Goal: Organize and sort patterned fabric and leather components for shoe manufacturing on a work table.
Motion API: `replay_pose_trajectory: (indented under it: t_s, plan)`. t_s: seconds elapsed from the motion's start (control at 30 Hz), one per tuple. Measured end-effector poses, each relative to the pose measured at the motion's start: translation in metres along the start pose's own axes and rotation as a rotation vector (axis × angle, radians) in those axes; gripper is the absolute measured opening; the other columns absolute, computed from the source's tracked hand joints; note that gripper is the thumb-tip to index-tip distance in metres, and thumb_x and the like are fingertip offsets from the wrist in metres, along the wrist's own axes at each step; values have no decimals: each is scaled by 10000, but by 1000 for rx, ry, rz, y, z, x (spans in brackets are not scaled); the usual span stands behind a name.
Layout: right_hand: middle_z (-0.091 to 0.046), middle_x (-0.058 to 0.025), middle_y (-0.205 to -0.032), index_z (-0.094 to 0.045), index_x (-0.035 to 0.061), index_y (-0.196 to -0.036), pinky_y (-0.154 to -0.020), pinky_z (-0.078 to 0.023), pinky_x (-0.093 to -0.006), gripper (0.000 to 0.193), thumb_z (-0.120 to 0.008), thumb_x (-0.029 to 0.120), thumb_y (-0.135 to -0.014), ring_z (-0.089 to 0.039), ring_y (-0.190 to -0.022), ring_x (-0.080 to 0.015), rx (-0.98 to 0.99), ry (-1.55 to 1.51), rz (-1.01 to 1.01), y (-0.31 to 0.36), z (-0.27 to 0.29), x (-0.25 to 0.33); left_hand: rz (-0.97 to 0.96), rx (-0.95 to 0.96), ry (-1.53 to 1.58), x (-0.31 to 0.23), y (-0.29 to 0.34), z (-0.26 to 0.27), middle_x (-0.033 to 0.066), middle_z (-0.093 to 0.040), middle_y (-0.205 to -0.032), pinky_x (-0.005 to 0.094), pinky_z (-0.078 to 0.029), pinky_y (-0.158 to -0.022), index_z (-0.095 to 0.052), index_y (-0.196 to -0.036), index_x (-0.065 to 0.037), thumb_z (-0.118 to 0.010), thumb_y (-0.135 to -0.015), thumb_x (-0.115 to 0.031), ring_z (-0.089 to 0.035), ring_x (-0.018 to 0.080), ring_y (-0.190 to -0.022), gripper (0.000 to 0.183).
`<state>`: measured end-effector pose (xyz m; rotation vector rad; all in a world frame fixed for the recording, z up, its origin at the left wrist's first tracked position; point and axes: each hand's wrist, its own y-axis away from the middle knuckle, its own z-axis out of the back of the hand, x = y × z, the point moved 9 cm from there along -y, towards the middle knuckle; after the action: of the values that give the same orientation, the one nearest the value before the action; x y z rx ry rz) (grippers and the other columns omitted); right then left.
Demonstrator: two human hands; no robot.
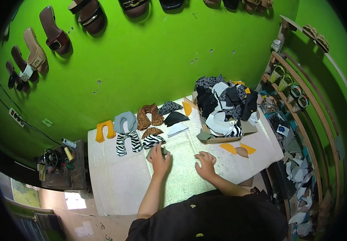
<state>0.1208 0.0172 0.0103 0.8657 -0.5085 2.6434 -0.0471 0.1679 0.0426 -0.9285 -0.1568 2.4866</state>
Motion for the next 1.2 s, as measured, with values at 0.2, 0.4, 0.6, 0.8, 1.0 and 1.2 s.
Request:
replay_pose_trajectory:
  t_s: [0.2, 0.4, 0.6, 0.8, 1.0, 1.2]
  plan:
    - [-501, -76, -1164, -601, 158, -1056, -959, -209, -456, 317, -617, 159, -740, -398, -1165, -253, -158, 44, -34, 20, 48, -26, 89, 75, 59, -3, 60, -16, 152, -433, -1275, 481, -165, -1007, -435, -1305, -81, -614, -793, -219, -367, 285, -1230, 560]
    - [-514, -57, -1155, -621, 167, -1011, -947, -212, -464, 265, -633, 173, -746, -399, -1158, -250, -268, 113, 12, 16, 99, -34, -10, 116, 45, -51, 66, -36, 125, -449, -1251, 508, -171, -987, -535, -1209, -120, -621, -790, -228, -377, 273, -1219, 441]
    - [-507, -56, -1159, -635, 161, -986, -936, -199, -486, 233, -651, 196, -756, -393, -1147, -265, -390, 161, 47, 7, 155, -58, -181, 148, 1, -121, 52, -58, 117, -444, -1250, 525, -184, -964, -550, -1190, -142, -630, -796, -268, -379, 274, -1209, 421]
    - [-504, -62, -1160, -636, 150, -983, -945, -193, -481, 229, -653, 201, -761, -384, -1163, -262, -369, 197, -35, 15, 172, -98, -217, 26, 38, -162, 40, -77, 151, -401, -1294, 496, -204, -957, -448, -1284, -156, -669, -777, -270, -376, 300, -1221, 565]
    - [-505, -59, -1163, -634, 146, -987, -955, -182, -473, 246, -667, 242, -763, -384, -1170, -258, -322, 146, -38, 3, 174, -122, -297, 61, 36, -197, -16, -99, 112, -416, -1308, 547, -210, -963, -433, -1306, -173, -684, -757, -265, -386, 264, -1235, 610]
    - [-523, -63, -1179, -646, 123, -972, -963, -174, -477, 304, -677, 339, -761, -378, -1187, -251, -274, 33, -55, -64, 166, -120, -356, 219, -107, -215, -51, -136, 62, -532, -1200, 587, -204, -952, -522, -1246, -212, -620, -787, -160, -472, 207, -1166, 472]
